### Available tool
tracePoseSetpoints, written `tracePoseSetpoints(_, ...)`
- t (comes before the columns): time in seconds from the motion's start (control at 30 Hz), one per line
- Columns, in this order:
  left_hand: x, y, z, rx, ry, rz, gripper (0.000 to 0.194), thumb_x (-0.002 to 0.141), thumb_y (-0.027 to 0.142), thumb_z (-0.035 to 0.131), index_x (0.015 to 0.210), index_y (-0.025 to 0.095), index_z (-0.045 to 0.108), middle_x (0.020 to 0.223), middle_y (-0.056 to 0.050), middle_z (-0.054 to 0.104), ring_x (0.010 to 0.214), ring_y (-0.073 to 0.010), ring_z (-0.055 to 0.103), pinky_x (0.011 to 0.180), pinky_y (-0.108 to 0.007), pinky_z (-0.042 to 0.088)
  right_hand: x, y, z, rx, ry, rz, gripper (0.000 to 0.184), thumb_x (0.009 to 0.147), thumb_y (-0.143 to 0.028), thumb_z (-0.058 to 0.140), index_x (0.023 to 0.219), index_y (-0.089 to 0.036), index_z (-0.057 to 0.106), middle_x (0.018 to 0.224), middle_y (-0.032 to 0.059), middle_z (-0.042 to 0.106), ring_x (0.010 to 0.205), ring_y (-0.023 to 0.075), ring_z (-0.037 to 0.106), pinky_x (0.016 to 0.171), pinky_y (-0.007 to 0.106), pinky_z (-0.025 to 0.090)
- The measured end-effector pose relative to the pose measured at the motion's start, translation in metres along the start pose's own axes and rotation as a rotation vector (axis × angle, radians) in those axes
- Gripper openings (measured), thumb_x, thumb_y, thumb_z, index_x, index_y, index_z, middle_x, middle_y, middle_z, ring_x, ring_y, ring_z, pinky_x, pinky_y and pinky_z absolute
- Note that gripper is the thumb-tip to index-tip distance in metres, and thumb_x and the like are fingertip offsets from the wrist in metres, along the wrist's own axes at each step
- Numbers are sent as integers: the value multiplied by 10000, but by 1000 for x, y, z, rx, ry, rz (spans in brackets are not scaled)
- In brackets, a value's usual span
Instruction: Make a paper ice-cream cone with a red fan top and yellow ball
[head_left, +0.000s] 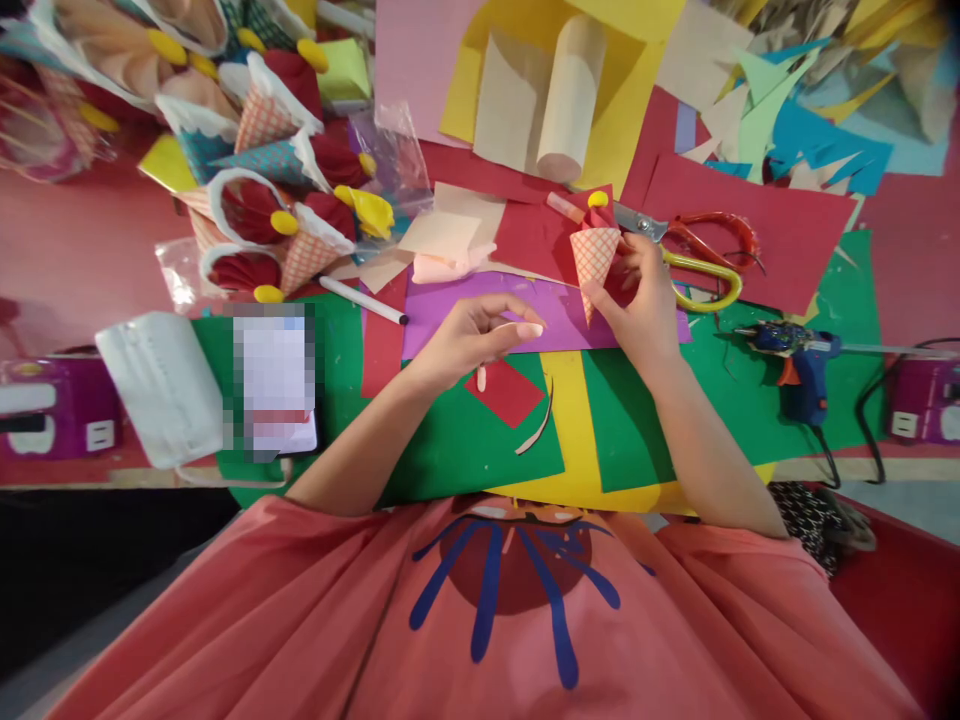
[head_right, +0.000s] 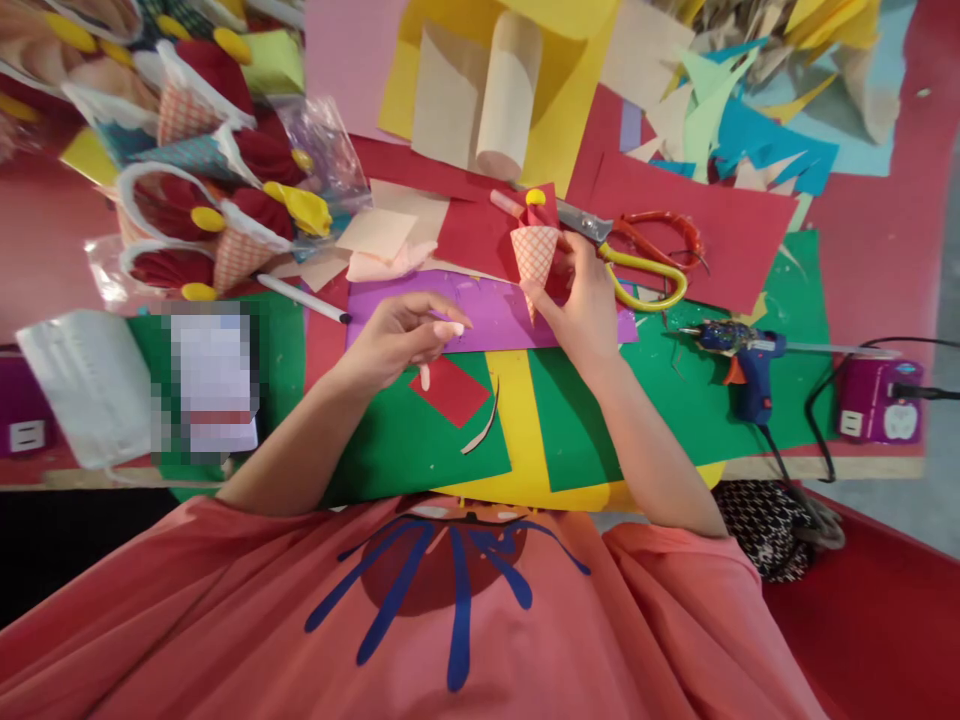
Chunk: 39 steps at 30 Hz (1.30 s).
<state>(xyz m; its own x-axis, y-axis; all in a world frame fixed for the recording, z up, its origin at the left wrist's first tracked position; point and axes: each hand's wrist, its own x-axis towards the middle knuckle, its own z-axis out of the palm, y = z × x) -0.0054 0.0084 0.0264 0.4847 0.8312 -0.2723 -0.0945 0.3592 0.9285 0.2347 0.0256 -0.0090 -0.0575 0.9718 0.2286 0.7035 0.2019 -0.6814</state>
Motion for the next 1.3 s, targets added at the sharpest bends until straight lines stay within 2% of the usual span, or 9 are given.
tracePoseSetpoints(0.2,-2,3,0,-26,7,29,368,699,489,820,762,174,641,590,43,630,379,-50,518,286,-146,379,-1,-15,-4,93,-86,119,530,887,-410,586,1372,-233,463,883,30,668,742,213,660,739,450,594)
tracePoseSetpoints(0.37,0,5,0,-42,92,237,303,644,363,885,781,195,673,643,72,632,352,12,420,301,-114,331,-4,-24,-10,-26,-184,138,568,857,-408,610,1362,-188,475,761,27,666,693,235,662,696,435,581)
tracePoseSetpoints(0.47,1,2,1,-20,95,315,245,665,343,879,777,204,712,668,61,669,350,28,361,306,-120,297,-6,-29,-8,-123,-174,55,727,851,-510,616,1447,-170,378,1085,135,696,971,319,686,862,512,562)
tracePoseSetpoints(0.53,1,1,2,-14,86,311,248,686,386,862,745,196,713,655,48,680,349,22,363,305,-131,288,-6,-29,-5,-161,-145,-11,826,839,-590,618,1497,-203,304,1395,178,562,1226,381,589,989,569,505)
tracePoseSetpoints(0.6,1,-1,2,-10,96,295,272,689,416,856,742,192,710,649,40,686,353,14,383,302,-134,286,-6,-26,-1,-173,-146,-45,799,847,-571,621,1498,-221,318,1468,169,513,1291,391,544,1024,588,482)
tracePoseSetpoints(0.83,0,0,1,69,104,364,308,687,450,852,734,194,687,611,43,650,377,-29,508,292,-134,376,-6,-25,-4,-14,-99,-10,305,915,-405,552,1120,-210,665,1079,97,728,1029,291,684,925,515,555)
tracePoseSetpoints(1.1,3,-2,-6,31,201,427,442,824,591,678,662,189,593,509,60,566,304,0,405,266,-102,274,-4,-29,-9,523,-41,212,393,933,-554,525,1178,-276,655,910,26,722,719,162,676,678,344,584)
tracePoseSetpoints(1.2,5,-2,-6,25,220,481,339,755,481,796,725,201,609,596,71,573,353,8,438,313,-105,344,-4,-29,-8,669,-193,250,527,866,-600,610,1300,-304,568,870,2,692,651,138,637,612,311,564)
tracePoseSetpoints(1.3,7,-3,-5,7,227,526,280,743,412,825,778,211,635,654,74,593,382,12,464,341,-106,376,-11,-37,-5,819,-486,256,815,735,-535,786,1426,-326,408,818,-33,663,634,140,631,588,306,569)
